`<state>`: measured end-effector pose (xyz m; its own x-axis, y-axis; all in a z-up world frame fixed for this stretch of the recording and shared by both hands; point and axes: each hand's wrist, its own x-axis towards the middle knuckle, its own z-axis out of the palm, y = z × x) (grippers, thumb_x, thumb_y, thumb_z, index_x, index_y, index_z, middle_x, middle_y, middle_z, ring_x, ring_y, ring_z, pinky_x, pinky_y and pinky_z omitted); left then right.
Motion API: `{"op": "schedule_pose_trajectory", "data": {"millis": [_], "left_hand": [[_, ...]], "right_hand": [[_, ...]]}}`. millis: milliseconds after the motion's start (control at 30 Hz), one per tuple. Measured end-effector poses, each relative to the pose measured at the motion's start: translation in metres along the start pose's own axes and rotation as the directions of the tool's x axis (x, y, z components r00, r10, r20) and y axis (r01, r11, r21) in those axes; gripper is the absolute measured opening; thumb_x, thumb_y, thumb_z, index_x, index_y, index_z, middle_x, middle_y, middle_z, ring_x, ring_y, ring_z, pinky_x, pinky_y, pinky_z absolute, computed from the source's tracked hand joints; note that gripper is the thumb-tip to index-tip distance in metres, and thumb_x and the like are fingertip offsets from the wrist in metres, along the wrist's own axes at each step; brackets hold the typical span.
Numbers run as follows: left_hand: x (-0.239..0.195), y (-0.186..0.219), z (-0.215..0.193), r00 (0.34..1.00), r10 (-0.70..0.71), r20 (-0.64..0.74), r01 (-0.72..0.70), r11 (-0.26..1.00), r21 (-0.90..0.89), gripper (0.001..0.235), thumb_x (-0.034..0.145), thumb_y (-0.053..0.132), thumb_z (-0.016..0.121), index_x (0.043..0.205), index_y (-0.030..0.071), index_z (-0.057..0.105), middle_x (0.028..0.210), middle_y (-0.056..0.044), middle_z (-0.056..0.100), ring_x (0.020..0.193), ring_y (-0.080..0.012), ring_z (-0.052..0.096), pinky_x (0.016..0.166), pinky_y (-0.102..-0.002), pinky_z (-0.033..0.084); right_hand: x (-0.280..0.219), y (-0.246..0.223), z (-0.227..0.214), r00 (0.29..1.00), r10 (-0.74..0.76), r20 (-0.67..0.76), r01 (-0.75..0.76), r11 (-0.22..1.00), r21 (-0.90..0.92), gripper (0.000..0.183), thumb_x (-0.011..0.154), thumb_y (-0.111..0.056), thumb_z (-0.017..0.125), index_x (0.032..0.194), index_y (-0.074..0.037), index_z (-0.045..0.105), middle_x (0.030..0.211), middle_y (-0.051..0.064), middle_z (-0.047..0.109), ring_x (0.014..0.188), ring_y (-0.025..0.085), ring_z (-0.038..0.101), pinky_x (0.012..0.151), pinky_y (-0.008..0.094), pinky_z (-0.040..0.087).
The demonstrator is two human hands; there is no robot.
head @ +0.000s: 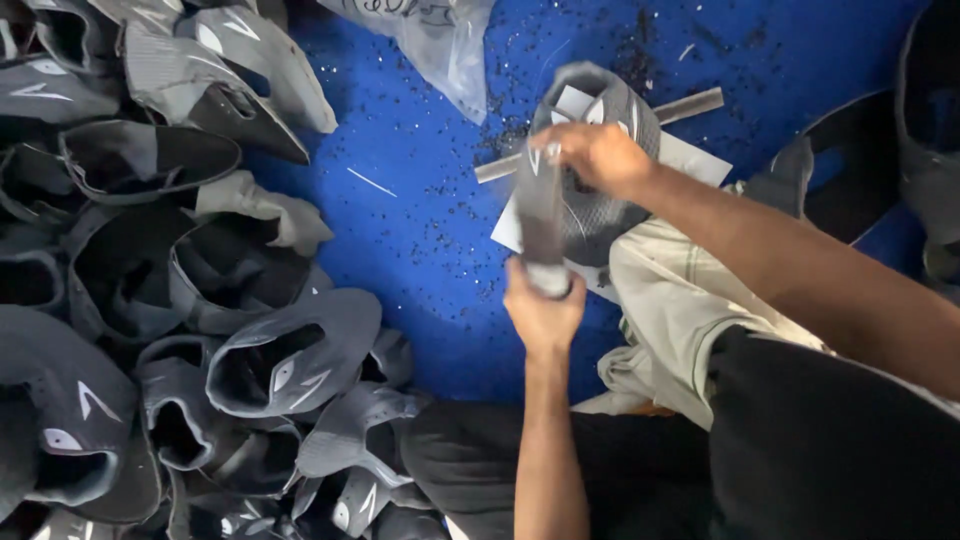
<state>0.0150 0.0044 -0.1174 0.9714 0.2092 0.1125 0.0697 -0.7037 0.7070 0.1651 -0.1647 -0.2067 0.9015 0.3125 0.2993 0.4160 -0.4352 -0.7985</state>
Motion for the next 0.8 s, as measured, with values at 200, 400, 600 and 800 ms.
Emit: {"op": "schedule_pose_trajectory", "data": {"millis": [200,400,600,800], "left_hand": [[-0.014,0.034,-0.047,0.939,-0.335,0.079,0.344,0.908,-0.237,0.036,0.07,0.014,0.083,0.097,0.004,0.063,0.078,-0.005,0.071,0.069,-0.0149,0.067,0.067,-0.032,0.057],[0.017,0.115,-0.126,0.942,0.202,-0.269,-0.275,0.922,-0.271,0.032,0.08,0.009,0.081,0.099,0.009,0.054,0.084,-0.005,0.058,0.069,-0.0213,0.058,0.07,-0.03,0.046],[0.036,0.023,-0.013,0.97,-0.176,0.166,0.209,0.955,-0.211,0.045,0.071,0.018,0.081,0.106,0.002,0.059,0.08,-0.012,0.074,0.071,-0.0269,0.077,0.067,-0.038,0.06],[-0.069,0.008,-0.087,0.749,-0.562,0.352,0.478,0.825,0.3,0.06,0.071,0.043,0.086,0.107,0.001,0.064,0.085,-0.015,0.078,0.084,-0.0338,0.079,0.074,-0.042,0.061]], "right_hand": [[0.044,0.017,-0.016,0.898,0.432,0.081,-0.361,0.62,0.696,0.01,0.107,-0.004,0.053,0.107,0.001,0.062,0.107,0.011,0.076,0.099,0.022,0.077,0.088,0.033,0.065],[0.047,0.016,-0.016,0.924,0.38,0.047,-0.353,0.8,0.485,0.009,0.102,0.0,0.056,0.105,0.003,0.064,0.104,0.014,0.076,0.096,0.02,0.078,0.084,0.032,0.064],[0.017,0.027,0.001,0.999,0.001,-0.045,-0.006,0.992,-0.128,0.027,0.086,-0.001,0.067,0.112,0.005,0.071,0.1,0.021,0.075,0.093,0.03,0.073,0.08,0.038,0.058],[0.009,0.043,-0.027,0.87,0.487,-0.084,-0.249,0.579,0.777,0.019,0.11,-0.018,0.059,0.111,0.001,0.063,0.115,0.017,0.076,0.104,0.028,0.075,0.095,0.039,0.062]]}}
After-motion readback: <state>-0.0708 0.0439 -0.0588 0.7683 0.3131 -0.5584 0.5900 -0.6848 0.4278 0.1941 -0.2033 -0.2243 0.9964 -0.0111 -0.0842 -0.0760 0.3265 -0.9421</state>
